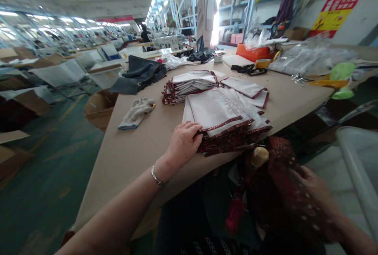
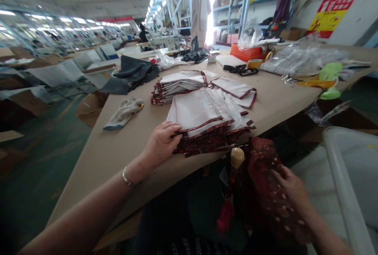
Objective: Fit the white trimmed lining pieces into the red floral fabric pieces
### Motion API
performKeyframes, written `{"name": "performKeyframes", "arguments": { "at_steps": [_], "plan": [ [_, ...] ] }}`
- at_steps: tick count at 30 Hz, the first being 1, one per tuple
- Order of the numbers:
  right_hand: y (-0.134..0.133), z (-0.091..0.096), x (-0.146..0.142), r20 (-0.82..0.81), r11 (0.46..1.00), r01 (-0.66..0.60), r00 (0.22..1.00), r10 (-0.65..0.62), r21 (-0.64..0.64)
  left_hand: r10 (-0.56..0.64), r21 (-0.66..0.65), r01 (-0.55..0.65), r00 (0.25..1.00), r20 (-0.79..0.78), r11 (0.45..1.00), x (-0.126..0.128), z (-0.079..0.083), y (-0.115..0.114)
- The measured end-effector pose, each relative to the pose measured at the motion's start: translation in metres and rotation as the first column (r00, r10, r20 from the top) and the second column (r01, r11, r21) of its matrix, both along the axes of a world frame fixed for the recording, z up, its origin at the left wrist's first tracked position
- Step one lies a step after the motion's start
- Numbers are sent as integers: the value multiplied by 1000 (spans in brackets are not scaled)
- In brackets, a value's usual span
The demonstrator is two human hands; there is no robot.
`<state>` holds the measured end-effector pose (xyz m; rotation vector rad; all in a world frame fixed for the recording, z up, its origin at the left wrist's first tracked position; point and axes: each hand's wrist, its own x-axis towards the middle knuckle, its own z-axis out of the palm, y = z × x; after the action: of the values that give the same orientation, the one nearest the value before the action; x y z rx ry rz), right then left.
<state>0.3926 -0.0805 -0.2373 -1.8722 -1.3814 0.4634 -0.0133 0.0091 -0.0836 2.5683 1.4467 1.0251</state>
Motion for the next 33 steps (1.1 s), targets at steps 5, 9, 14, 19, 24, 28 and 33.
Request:
{"name": "performKeyframes", "arguments": {
  "at_steps": [5,9,14,19,24,28,33],
  "plan": [
    [10,-4,-9,-66,984,171,983,-173,-44,47,-1,-47,991,-127,999,8,2,8],
    [21,102,-73,75,926,-7,997,-23,377,94,-11,-100,963,-252,995,10,9,12],
    [61,199,-181,586,679,-670,691,423,300,254,7,-259,943,-214,966,21,17,12],
    [127,203,-228,778,745,-665,446,442,-42,317,75,-313,947,-46,947,23,25,6],
    [127,223,-190,796,904,-424,565,219,51,308,53,-309,951,27,950,14,24,-2],
    [59,223,-167,765,804,-563,598,238,190,252,-166,-207,911,326,964,23,19,-16],
    [-20,152,-159,579,825,-564,684,444,35,369,-487,390,342,864,781,58,21,-58]
  ]
}}
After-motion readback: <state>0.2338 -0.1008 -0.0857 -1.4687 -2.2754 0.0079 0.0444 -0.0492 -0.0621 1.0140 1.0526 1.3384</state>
